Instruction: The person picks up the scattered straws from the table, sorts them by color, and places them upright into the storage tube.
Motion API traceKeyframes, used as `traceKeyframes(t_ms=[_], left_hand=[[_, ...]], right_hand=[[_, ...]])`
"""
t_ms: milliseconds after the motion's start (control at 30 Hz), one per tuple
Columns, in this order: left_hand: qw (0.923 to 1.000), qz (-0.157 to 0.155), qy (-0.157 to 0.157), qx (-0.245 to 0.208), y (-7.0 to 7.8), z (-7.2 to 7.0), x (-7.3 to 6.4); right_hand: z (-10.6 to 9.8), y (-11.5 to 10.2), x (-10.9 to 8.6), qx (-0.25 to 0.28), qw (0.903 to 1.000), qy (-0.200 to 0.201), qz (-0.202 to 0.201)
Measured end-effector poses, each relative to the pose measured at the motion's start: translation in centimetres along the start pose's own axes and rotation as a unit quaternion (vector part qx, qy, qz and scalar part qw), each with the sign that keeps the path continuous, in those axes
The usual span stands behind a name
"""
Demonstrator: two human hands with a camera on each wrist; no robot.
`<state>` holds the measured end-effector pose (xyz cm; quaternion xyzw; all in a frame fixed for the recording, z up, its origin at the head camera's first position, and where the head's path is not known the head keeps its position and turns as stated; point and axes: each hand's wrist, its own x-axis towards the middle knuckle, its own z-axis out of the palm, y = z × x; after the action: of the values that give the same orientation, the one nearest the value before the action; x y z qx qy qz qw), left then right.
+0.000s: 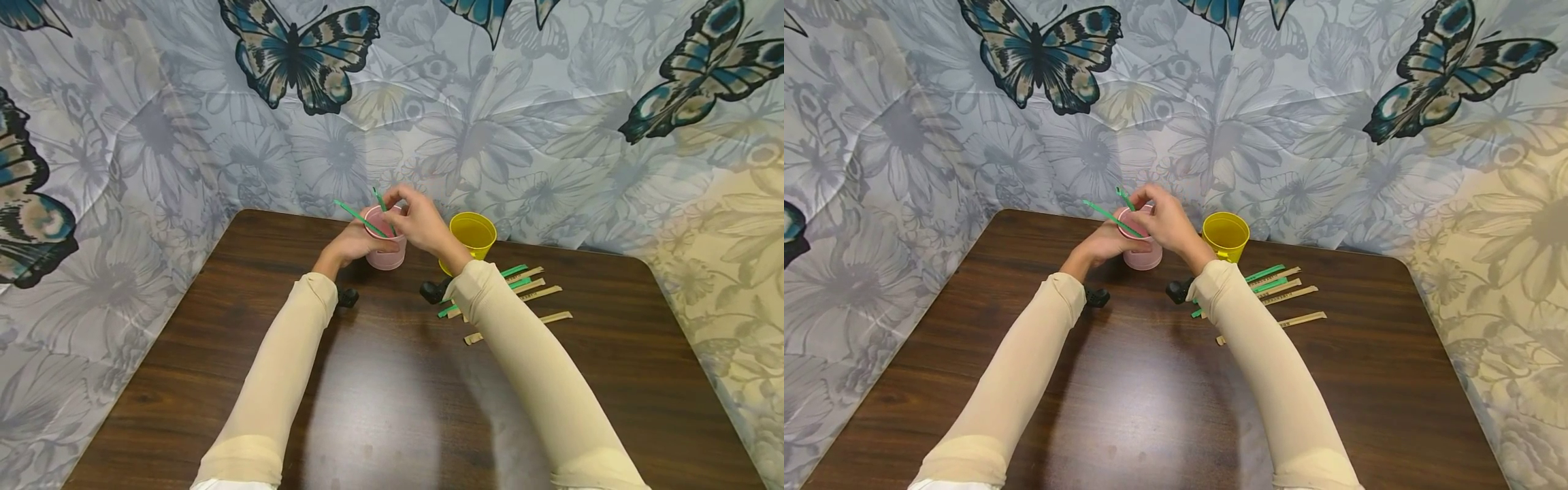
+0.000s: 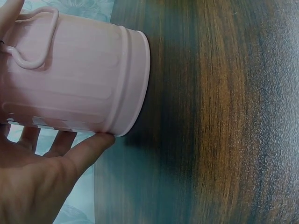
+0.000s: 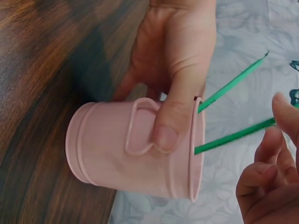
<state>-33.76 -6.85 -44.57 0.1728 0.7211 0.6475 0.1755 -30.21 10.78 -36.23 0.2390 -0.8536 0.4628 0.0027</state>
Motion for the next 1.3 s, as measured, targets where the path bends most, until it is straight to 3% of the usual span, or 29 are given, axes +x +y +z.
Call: traceKeyframes(t_ms=[200,400,700,933,1300], left_hand=[[0.9994,-0.001,0.018,0.029,0.2,0.1,-0.4],[0.9993,-0.002,0.023,0.031,0.1,0.3,-0.6],[0.9988,-0.002,0.036,0.033,-0.2,0.0,-1.0],[0.9976,0.004,0.045,0.052,-0.3,0.0,-1.1],[0.9978,0.014,0.041,0.051,0.3,0.4,-0.9]], right_hand=[[-0.3,0.2,-0.2,0.007,0.9999,0.003,-0.009],[-0.8,0.9,-1.5,-0.019,0.9997,0.001,-0.018],[-1.9,1.2,-4.7,-0.029,0.9989,-0.033,-0.017],[-2.4,2.4,-7.7,-0.065,0.9958,-0.064,-0.009],[-5.0,4.1,-12.0,-0.128,0.9874,-0.092,0.011]])
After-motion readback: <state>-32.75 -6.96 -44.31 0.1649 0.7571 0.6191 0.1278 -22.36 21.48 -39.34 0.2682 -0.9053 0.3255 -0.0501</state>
